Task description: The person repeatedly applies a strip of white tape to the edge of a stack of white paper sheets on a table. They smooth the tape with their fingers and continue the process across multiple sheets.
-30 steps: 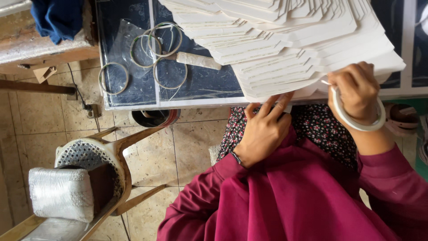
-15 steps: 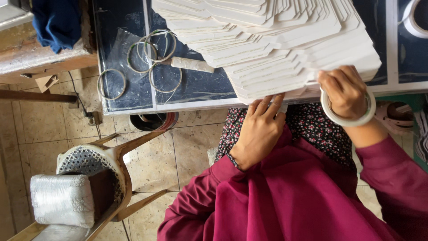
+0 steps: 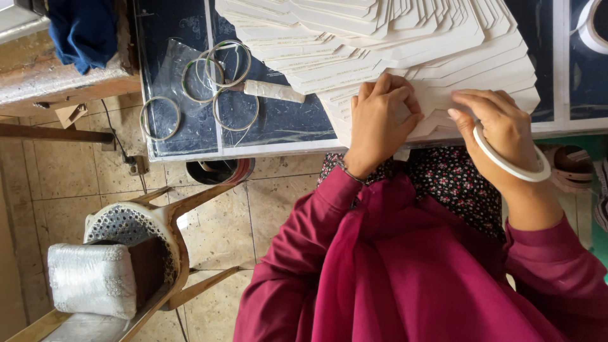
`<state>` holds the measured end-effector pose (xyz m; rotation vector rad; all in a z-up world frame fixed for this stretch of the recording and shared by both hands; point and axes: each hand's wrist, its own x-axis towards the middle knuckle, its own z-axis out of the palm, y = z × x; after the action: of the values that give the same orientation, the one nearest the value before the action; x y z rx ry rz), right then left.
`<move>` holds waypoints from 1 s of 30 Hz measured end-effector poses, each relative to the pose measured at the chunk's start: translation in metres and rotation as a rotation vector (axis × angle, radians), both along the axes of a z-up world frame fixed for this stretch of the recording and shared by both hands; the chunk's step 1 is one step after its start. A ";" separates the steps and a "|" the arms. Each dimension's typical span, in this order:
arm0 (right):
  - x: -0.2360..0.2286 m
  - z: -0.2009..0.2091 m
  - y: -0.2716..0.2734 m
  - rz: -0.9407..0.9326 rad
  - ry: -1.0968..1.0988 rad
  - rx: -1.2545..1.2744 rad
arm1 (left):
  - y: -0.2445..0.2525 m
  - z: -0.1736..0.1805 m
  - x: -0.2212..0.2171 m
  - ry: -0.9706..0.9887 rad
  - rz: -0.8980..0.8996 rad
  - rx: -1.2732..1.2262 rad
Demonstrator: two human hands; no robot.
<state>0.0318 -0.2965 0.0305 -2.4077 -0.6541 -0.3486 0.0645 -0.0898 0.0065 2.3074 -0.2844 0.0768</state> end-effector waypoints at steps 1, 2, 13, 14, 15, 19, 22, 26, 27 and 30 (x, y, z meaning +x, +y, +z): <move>-0.001 -0.009 -0.001 -0.001 0.000 0.000 | -0.003 -0.001 0.002 0.000 -0.001 0.000; -0.003 -0.017 -0.003 -0.043 -0.050 0.023 | -0.007 -0.001 0.002 0.038 0.034 0.041; -0.022 -0.003 0.012 -0.327 0.183 0.465 | -0.009 -0.011 0.003 0.044 0.125 0.066; -0.017 0.004 0.015 -0.217 0.300 0.426 | -0.002 -0.019 0.005 -0.010 0.042 -0.213; -0.012 0.011 0.017 -0.104 0.414 0.384 | 0.005 -0.028 0.007 -0.068 -0.043 -0.491; -0.004 0.001 0.052 0.043 0.487 0.319 | 0.081 0.018 -0.023 0.050 0.094 -0.572; 0.000 -0.017 0.073 0.077 0.439 0.324 | 0.113 0.017 -0.034 0.028 0.080 -0.372; 0.001 -0.031 0.086 0.024 0.325 0.162 | 0.119 0.004 -0.047 0.016 -0.022 -0.320; 0.001 -0.033 0.087 -0.004 0.314 0.125 | 0.117 0.004 -0.050 0.071 0.031 -0.212; 0.000 -0.036 0.090 -0.040 0.287 0.068 | 0.103 0.001 -0.052 0.120 0.131 -0.120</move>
<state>0.0314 -0.2061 -0.0059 -2.3472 -0.4574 -0.0370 0.0121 0.0135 0.0073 2.1996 -0.0651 0.0203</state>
